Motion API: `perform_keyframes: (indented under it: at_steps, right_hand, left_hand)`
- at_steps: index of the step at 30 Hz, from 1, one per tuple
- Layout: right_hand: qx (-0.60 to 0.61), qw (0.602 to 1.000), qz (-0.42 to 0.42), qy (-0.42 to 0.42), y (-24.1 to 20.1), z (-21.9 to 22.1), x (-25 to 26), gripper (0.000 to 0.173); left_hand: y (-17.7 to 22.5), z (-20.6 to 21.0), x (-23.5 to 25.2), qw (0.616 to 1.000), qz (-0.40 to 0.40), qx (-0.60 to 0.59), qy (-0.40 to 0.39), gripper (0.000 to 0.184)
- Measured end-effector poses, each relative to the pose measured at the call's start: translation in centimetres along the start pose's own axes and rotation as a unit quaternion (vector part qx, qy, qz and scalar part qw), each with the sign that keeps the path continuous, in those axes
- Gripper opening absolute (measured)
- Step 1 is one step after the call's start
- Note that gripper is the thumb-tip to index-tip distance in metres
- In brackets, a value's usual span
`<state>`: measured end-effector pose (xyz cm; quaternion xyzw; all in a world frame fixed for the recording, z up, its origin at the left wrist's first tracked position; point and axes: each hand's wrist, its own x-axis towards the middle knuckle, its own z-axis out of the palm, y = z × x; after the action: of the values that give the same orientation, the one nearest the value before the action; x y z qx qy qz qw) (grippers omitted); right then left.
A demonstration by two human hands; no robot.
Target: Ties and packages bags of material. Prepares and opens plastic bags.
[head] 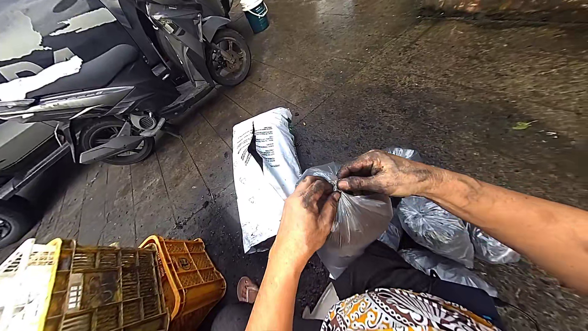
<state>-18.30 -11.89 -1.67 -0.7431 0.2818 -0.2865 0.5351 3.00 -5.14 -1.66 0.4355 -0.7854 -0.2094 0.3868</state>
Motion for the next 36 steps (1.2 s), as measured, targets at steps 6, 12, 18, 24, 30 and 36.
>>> perform_keyframes:
  at_steps: [6,12,18,24,30,36]
  right_hand:
    - [0.011,0.994,0.11,0.005,-1.8,0.0,0.2,0.014]
    - [-0.065,0.994,0.078,-0.035,-2.3,-0.5,-0.6,0.013]
    - [-0.38,0.919,-0.096,0.051,-3.3,2.0,-2.7,0.026]
    - [-0.414,0.892,-0.143,0.111,-2.4,3.6,-2.9,0.028]
    - [-0.411,0.874,-0.208,0.156,-1.2,4.5,-2.3,0.027]
    - [-0.257,0.937,-0.196,0.132,-0.1,3.7,-1.3,0.022]
  left_hand:
    - [0.1,1.4,-0.2,0.962,0.153,0.208,0.083,0.015]
    - [0.5,1.6,-0.1,0.972,0.135,0.19,0.017,0.015]
    - [0.5,0.7,0.1,0.988,0.08,0.135,-0.012,0.019]
    - [0.7,-0.5,0.2,0.993,0.031,0.102,-0.055,0.022]
    - [-0.1,-1.6,0.4,0.995,0.027,0.053,-0.08,0.021]
    - [0.1,-1.5,-0.4,0.988,0.063,0.11,-0.089,0.023]
